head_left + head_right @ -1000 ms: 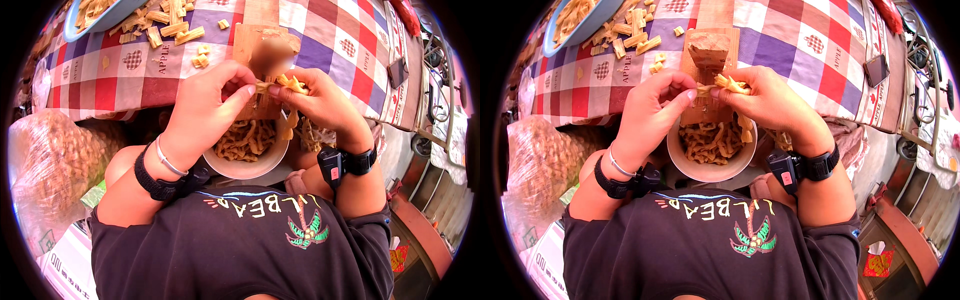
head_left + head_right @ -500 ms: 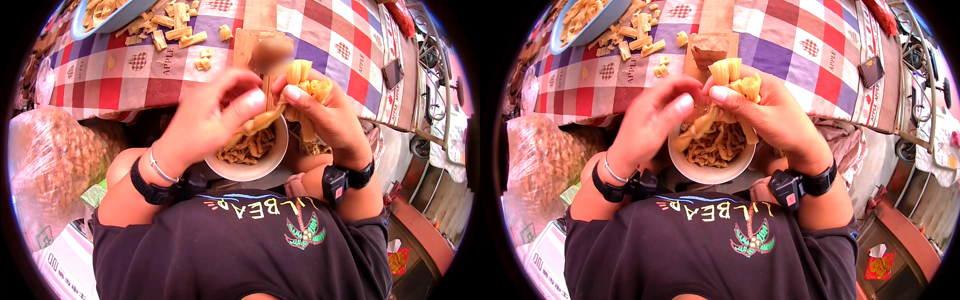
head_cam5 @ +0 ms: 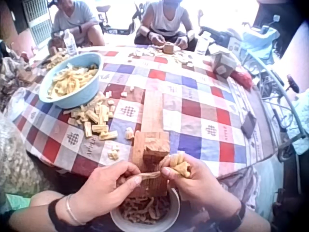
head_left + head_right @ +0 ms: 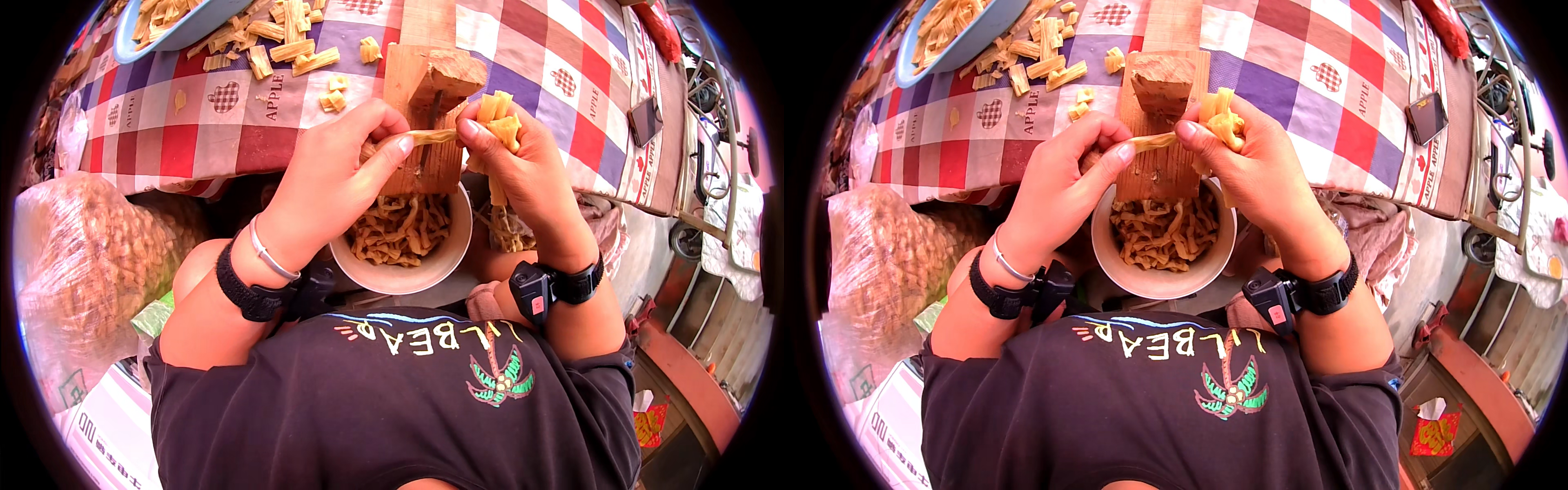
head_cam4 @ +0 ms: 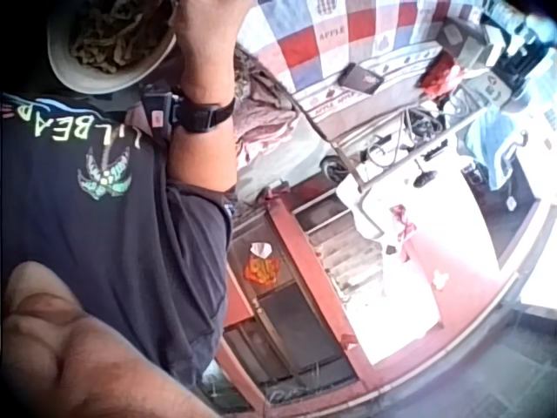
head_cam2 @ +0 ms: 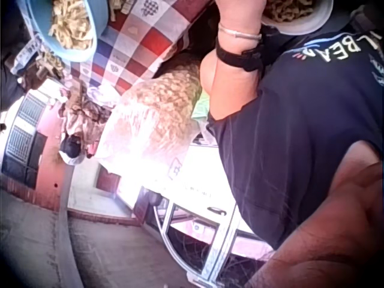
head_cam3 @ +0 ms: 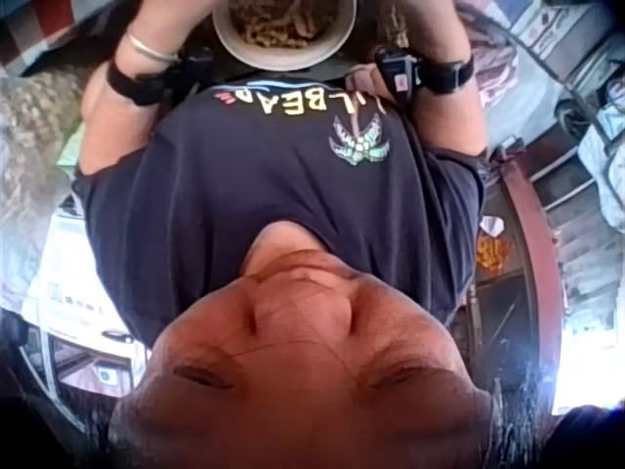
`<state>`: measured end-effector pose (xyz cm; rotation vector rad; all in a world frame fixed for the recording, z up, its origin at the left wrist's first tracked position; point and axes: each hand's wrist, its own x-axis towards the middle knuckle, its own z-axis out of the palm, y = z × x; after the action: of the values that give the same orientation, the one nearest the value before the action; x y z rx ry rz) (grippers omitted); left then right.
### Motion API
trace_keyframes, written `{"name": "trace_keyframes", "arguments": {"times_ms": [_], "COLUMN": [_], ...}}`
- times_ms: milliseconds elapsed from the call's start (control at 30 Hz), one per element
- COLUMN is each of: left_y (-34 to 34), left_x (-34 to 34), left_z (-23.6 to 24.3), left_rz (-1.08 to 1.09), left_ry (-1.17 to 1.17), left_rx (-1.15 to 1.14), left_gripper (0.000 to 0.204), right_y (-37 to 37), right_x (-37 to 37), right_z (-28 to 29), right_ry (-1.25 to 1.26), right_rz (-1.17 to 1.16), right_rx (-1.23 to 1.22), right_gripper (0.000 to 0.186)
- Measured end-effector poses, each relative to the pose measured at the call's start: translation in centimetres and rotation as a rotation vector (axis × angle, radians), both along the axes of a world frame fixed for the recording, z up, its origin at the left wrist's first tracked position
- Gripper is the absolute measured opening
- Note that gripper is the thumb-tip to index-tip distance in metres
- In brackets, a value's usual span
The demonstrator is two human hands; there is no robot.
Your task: The person ties small strips of dough into knots by hand and places them into a bowl.
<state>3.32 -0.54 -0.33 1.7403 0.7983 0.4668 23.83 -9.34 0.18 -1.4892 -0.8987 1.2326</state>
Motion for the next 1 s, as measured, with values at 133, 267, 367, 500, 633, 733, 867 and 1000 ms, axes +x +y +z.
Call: {"name": "trace_keyframes", "arguments": {"times_ms": [133,267,367,500,633,733,867,1000], "left_y": [0.0,0.0,0.0,0.0,0.5,0.8,1.2,0.6], "left_x": [0.5,0.6,0.6,1.1,1.3,1.1,-0.1,-0.5], "left_z": [-0.3,0.4,0.2,-0.4,-1.7,-1.9,1.7,3.3], "left_rz": [0.015,0.019,0.017,0.034,-0.057,-0.044,-0.010,-0.070], "left_ry": [0.012,0.030,0.034,-0.003,0.091,0.116,-0.036,-0.225], "left_rx": [0.120,0.116,0.148,0.209,0.483,0.534,-0.387,-0.713], "left_gripper": [0.016,0.016,0.015,0.015,0.014,0.017,0.025,0.021], "right_y": [0.2,0.1,0.1,0.1,0.0,-0.4,-0.8,-1.2], "right_x": [0.1,0.0,-0.1,-0.3,-0.6,-1.0,0.3,0.4], "right_z": [-0.3,0.1,0.0,-0.4,-1.4,-1.4,1.5,3.0], "right_ry": [0.036,0.097,0.096,-0.013,-0.691,-0.559,0.045,0.231], "right_rz": [-0.019,-0.036,-0.052,-0.072,0.147,0.045,-0.030,0.021], "right_rx": [-0.038,-0.064,-0.057,-0.051,0.107,0.050,-0.036,-0.017], "right_gripper": [0.016,0.015,0.015,0.014,0.013,0.014,0.013,0.015]}}
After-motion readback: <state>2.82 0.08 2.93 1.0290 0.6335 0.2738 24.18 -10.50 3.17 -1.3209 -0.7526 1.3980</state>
